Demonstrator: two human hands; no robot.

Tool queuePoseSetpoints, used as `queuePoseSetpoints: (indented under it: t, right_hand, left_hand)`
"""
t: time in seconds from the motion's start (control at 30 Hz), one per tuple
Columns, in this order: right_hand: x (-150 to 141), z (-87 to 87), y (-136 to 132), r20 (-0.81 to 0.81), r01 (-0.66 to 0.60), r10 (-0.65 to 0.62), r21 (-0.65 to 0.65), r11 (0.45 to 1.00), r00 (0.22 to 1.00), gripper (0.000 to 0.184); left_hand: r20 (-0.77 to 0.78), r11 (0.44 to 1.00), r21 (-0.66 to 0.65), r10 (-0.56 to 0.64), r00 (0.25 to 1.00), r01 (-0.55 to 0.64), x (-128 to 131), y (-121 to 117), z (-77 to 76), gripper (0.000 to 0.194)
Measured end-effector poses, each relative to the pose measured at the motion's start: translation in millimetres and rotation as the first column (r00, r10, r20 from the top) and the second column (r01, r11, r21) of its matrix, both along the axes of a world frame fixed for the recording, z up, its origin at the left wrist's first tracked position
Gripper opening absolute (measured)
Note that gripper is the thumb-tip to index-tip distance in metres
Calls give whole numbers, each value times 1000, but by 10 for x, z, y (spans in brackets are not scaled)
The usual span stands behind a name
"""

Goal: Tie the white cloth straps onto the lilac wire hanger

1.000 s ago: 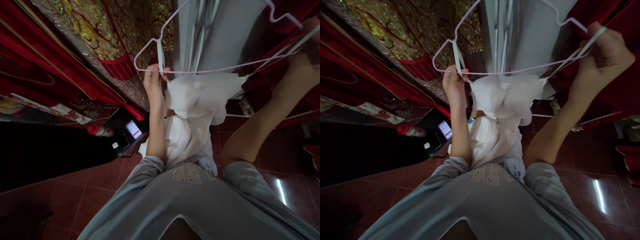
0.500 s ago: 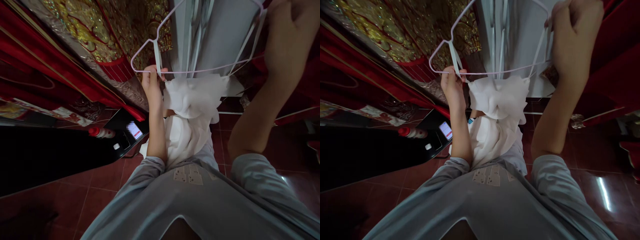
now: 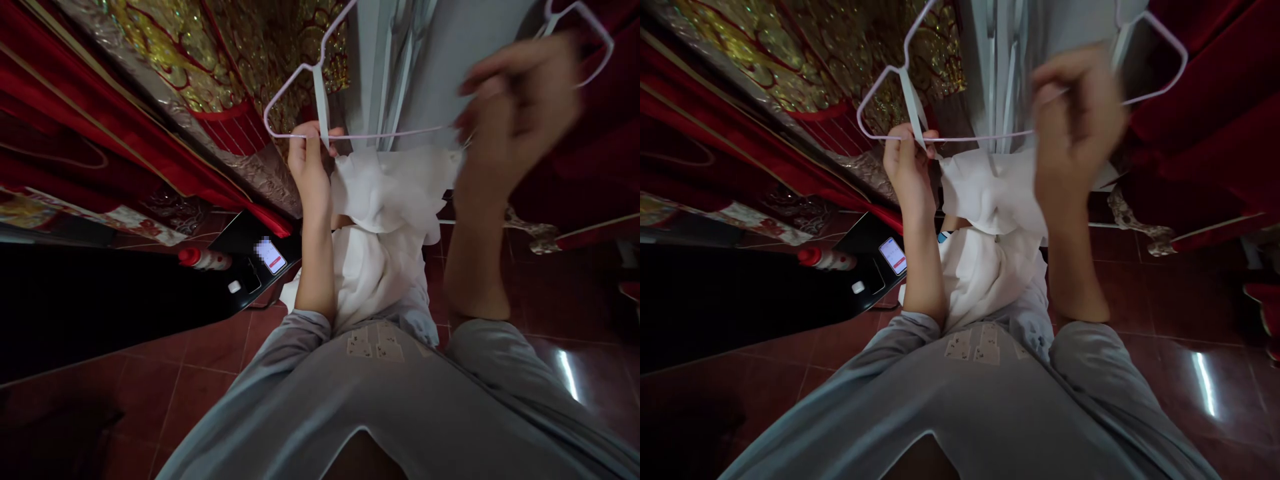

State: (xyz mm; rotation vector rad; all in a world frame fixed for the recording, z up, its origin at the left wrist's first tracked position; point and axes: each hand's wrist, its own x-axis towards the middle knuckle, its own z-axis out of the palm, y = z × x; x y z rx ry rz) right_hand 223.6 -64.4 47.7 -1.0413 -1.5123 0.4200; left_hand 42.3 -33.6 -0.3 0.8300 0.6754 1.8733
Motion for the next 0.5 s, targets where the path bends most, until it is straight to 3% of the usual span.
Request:
queuePoseSetpoints:
  t: [0.1, 0.2, 0.3, 0.5]
  right_hand:
    - [-192, -249, -74, 139, -79, 85, -44, 996, 987, 21]
    - [-234, -413, -48, 227, -54, 74, -93, 994, 971, 27]
    - [-234, -475, -29, 242, 15, 7, -91, 996, 970, 26]
    - [-342, -520, -80, 182, 11, 5, -87, 996, 983, 30]
  left_hand:
    - [75, 999, -36, -13, 997, 16, 3, -41, 36, 41]
    - [39, 998, -53, -17, 999, 20, -1, -56, 35, 42]
    - [-82, 1000, 7, 3, 997, -3, -8, -72, -14, 41]
    - [-278, 990, 126, 90, 956, -57, -64, -113, -179, 36]
